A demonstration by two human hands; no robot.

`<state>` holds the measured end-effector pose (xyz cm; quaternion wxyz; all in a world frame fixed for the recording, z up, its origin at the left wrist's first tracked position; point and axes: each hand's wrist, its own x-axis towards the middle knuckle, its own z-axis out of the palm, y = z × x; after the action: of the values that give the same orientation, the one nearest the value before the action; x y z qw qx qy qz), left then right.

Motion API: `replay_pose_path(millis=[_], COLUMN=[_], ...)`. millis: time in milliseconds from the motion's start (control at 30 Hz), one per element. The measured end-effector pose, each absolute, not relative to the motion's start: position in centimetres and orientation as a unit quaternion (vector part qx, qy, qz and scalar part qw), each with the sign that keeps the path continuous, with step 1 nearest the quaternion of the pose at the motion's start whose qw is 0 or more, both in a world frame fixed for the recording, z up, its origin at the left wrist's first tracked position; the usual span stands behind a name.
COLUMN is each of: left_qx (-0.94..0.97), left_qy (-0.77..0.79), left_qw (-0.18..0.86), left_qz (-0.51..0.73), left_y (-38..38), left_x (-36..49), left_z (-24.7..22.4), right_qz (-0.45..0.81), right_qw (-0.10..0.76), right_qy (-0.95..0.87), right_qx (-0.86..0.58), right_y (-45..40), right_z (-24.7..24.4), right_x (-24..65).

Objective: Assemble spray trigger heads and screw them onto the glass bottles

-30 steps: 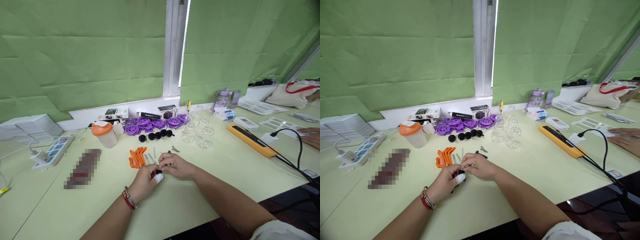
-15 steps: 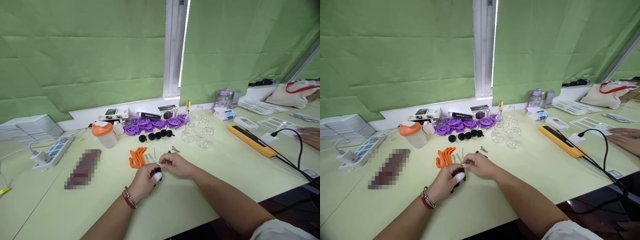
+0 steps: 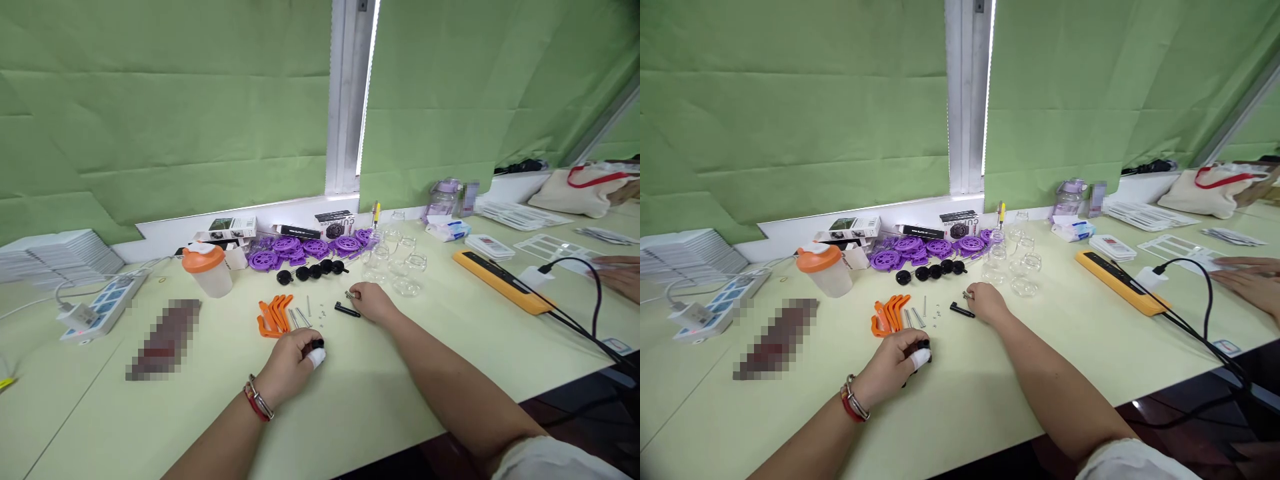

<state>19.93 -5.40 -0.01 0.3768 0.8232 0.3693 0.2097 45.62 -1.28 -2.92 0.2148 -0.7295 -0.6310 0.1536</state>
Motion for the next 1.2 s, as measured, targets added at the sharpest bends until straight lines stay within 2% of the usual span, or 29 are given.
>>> replay_pose_path(millis=[400,633,700,800,867,1033,1200], left_qx=[0.833,0.833,0.833,0.832,0.832,0.835,0.841], left_qy=[0.361,0.361,0.361,0.36,0.359,0.357,0.348], left_qw=[0.364,0.364,0.365,0.368,0.369,0.362,0.355], left_qz=[0.208,0.207,0.206,0.206,0.206,0.209,0.214], left_y=[-5.4,-5.4,-5.4,-5.4,-5.5,-5.4,-5.4], left_x=[19.9,19.9,19.9,19.9,20.0,20.0,20.0], left_z=[-0.1,0.0,0.1,0.1,0.2,0.1,0.1], right_qz=[0.143,0.132,0.145,0.216,0.286,0.461,0.519], right_qw=[0.199,0.246,0.298,0.436,0.497,0.498,0.491], right_qy=[-0.652,-0.626,-0.623,-0.627,-0.626,-0.609,-0.593], right_qx=[-0.717,-0.728,-0.709,-0.609,-0.529,-0.412,-0.371], right_y=[-1.2,-1.4,-1.7,-2.8,-3.7,-5.9,-6.2], right_z=[-3.0,-2.4,-2.0,-1.5,-1.1,-0.6,-0.9], right_x=[46.4,46.8,46.3,44.6,42.8,39.2,38.4])
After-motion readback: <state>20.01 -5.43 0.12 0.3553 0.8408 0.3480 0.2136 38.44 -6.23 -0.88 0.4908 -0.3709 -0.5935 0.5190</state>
